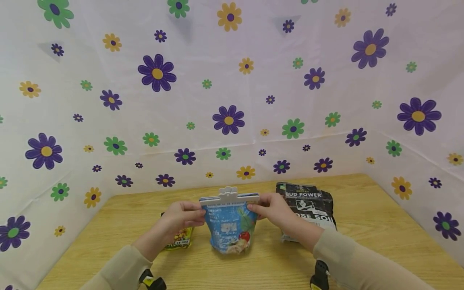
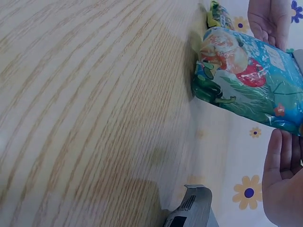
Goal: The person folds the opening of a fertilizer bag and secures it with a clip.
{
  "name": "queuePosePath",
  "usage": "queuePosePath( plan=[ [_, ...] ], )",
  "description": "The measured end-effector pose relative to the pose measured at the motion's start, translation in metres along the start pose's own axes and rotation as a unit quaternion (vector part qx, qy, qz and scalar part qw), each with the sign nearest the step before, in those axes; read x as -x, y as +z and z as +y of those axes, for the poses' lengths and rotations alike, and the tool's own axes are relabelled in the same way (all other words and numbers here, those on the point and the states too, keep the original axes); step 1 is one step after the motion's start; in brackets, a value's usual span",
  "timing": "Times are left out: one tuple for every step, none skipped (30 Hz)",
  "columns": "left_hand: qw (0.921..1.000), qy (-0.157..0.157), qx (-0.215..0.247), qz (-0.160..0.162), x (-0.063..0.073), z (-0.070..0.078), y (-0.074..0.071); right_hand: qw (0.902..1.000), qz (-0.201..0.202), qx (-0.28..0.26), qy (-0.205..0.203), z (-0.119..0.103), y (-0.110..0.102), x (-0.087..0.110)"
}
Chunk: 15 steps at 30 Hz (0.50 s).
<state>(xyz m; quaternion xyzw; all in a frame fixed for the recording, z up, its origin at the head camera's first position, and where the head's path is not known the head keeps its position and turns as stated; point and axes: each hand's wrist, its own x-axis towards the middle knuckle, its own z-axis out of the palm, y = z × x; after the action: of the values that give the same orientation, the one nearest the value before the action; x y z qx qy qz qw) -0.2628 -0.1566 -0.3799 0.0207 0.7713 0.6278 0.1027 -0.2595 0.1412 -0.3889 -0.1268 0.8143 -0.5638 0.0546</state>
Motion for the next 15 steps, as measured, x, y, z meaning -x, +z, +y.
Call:
queuePosePath(
  plan=[
    [1.0,0.001,0.0,-0.003,0.0,-0.0004,0.0,1.0,0.001,0.001,0.002,0.0004,0.0005,0.0],
    [1.0,0.0,0.0,-0.004,0.0,-0.0009,-0.0001,1.0,0.001,0.001,0.004,0.0009,0.0009,0.0],
    [1.0,-0.001,0.0,-0.005,-0.0003,-0.0018,-0.0001,1.0,0.0,0.002,0.006,0.0014,0.0012,-0.0001],
    [1.0,-0.001,0.001,-0.007,-0.0007,-0.0028,-0.0002,1.0,0.0,0.001,0.008,0.0018,0.0015,-0.0002],
    [1.0,-0.001,0.001,-0.008,-0.0011,-0.0037,-0.0003,1.0,0.001,0.001,0.009,0.0022,0.0018,-0.0004],
    [1.0,-0.002,0.001,-0.009,-0.0016,-0.0047,-0.0003,0.9999,0.001,-0.001,0.011,0.0026,0.0019,-0.0006],
    [0.9999,-0.002,0.002,-0.01,-0.0021,-0.0056,-0.0004,0.9999,0.001,-0.003,0.013,0.0029,0.002,-0.0009],
    [0.9999,-0.002,0.003,-0.011,-0.0025,-0.0064,-0.0005,0.9999,0.001,-0.007,0.014,0.0034,0.0021,-0.0012],
    [0.9999,-0.002,0.003,-0.012,-0.0029,-0.007,-0.0005,0.9998,0.001,-0.01,0.015,0.0038,0.0021,-0.0015],
    [0.9999,-0.003,0.004,-0.013,-0.0032,-0.0075,-0.0005,0.9998,0.0,-0.013,0.015,0.0043,0.0021,-0.0019],
    [0.9999,-0.003,0.004,-0.012,-0.0032,-0.0078,-0.0004,0.9998,-0.002,-0.017,0.015,0.0048,0.0021,-0.0024],
    [0.9999,-0.003,0.005,-0.012,-0.0032,-0.0081,-0.0002,0.9997,-0.005,-0.021,0.014,0.0052,0.0022,-0.0029],
    [0.9999,-0.003,0.006,-0.012,-0.0031,-0.0082,-0.0001,0.9996,-0.008,-0.024,0.014,0.0057,0.0021,-0.0035],
    [0.9999,-0.003,0.007,-0.012,-0.0031,-0.0085,0.0001,0.9995,-0.01,-0.028,0.013,0.0061,0.0021,-0.0041],
    [0.9999,-0.005,0.007,-0.01,-0.0032,-0.0091,0.0003,0.9994,-0.012,-0.031,0.012,0.0062,0.002,-0.0046]
  ],
)
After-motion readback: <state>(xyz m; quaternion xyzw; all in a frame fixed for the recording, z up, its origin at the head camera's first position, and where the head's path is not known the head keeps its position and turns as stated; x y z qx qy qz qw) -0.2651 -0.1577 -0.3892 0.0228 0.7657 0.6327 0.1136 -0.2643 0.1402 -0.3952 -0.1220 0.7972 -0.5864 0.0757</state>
